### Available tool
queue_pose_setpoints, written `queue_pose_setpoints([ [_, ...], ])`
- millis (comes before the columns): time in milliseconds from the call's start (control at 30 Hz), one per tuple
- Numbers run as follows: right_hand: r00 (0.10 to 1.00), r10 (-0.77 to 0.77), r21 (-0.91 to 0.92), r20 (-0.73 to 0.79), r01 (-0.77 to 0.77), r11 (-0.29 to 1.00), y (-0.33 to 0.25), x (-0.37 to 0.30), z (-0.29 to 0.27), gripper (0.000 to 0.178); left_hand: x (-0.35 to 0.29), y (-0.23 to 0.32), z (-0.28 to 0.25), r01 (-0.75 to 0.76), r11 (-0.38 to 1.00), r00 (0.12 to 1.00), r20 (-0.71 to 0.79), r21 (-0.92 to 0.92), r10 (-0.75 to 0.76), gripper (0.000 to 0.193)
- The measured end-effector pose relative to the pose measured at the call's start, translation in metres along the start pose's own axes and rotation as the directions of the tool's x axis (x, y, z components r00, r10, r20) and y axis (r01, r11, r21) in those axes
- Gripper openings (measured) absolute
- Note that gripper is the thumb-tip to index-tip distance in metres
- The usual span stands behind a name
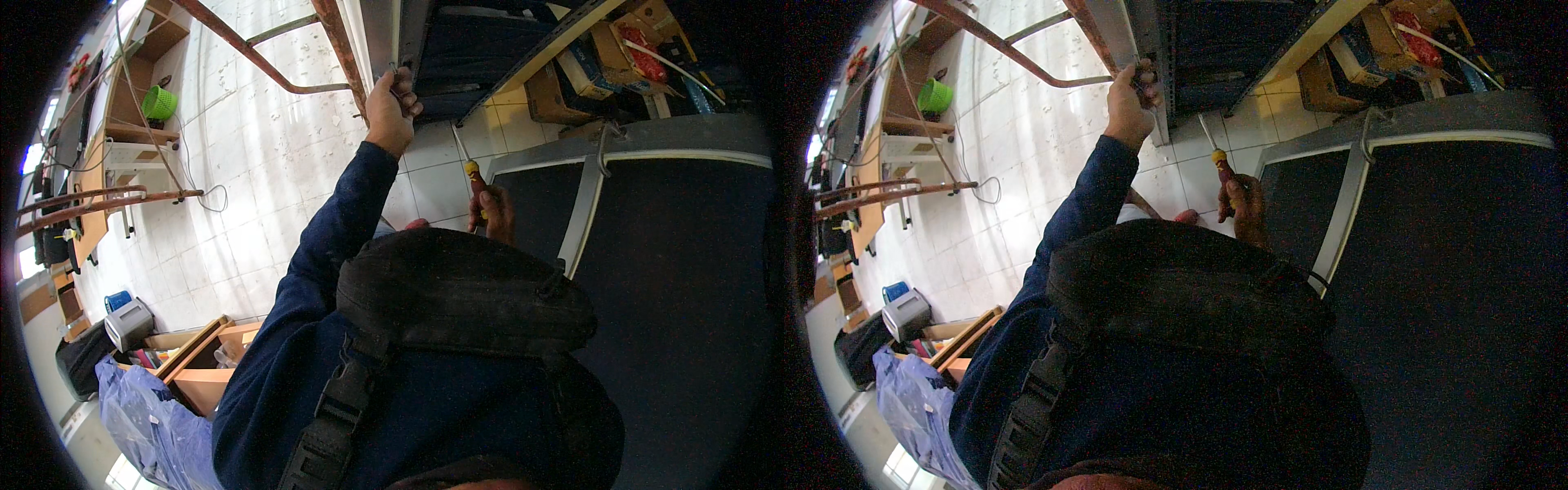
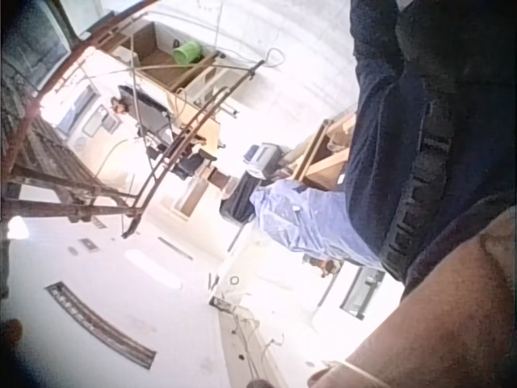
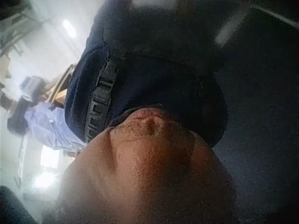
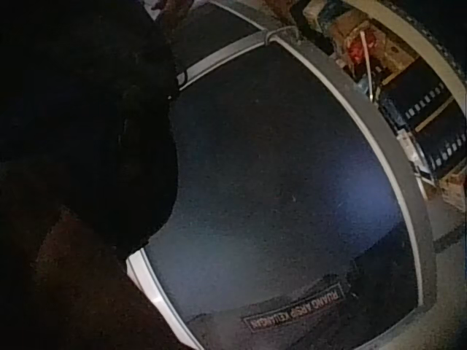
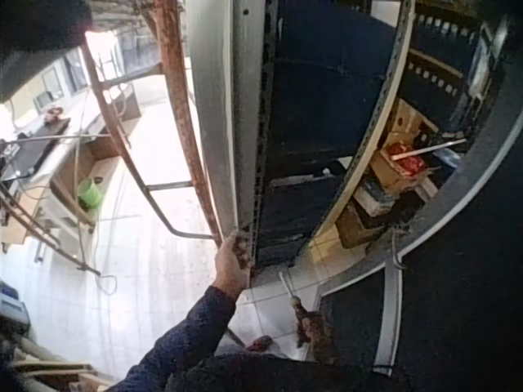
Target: The person installs a door frame using a screwdriver. The person secures the metal frame to the wall opening by tightening screws at the top and bottom of the frame.
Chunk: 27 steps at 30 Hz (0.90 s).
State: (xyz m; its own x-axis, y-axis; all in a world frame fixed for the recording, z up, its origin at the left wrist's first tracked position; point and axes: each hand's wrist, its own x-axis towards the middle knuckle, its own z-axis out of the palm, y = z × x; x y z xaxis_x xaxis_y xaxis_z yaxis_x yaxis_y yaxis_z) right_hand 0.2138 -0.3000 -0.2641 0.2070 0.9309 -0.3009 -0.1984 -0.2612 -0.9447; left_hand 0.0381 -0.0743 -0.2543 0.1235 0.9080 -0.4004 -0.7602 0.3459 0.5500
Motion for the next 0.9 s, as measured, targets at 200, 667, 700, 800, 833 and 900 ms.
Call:
queue_pose_setpoints([
  [200, 0.998, 0.048, -0.032, -0.032, -0.049, 0.998, -0.005, -0.003, 0.004, 0.034, -0.011, 0.004, 0.012, 0.077, 0.997, 0.983, -0.167, -0.018, -0.079, 0.028],
  [667, 0.999, 0.052, -0.049, -0.016, -0.052, 0.997, -0.012, -0.005, 0.008, 0.038, 0.007, -0.003, -0.009, 0.001, 0.992, 0.995, -0.1, 0.128, 0.012, 0.029],
  [700, 0.998, 0.053, -0.044, -0.016, -0.054, 0.998, -0.011, -0.004, 0.008, 0.038, 0.007, -0.004, -0.01, -0.008, 0.998, 0.998, -0.069, 0.068, 0.013, 0.03],
  [800, 0.998, 0.053, -0.047, -0.039, -0.055, 0.997, -0.008, -0.006, 0.005, 0.038, -0.005, 0.002, -0.002, 0.13, 0.991, 0.991, -0.017, -0.044, -0.131, 0.029],
  [833, 0.998, 0.053, -0.046, -0.038, -0.055, 0.997, -0.008, -0.006, 0.005, 0.038, -0.007, 0.004, 0.002, 0.129, 0.991, 0.991, -0.017, -0.044, -0.13, 0.029],
  [900, 0.998, 0.049, -0.044, -0.037, -0.051, 0.998, -0.007, -0.005, 0.005, 0.037, -0.01, 0.005, 0.011, 0.067, 0.99, 0.976, -0.214, 0.121, -0.04, 0.027],
])
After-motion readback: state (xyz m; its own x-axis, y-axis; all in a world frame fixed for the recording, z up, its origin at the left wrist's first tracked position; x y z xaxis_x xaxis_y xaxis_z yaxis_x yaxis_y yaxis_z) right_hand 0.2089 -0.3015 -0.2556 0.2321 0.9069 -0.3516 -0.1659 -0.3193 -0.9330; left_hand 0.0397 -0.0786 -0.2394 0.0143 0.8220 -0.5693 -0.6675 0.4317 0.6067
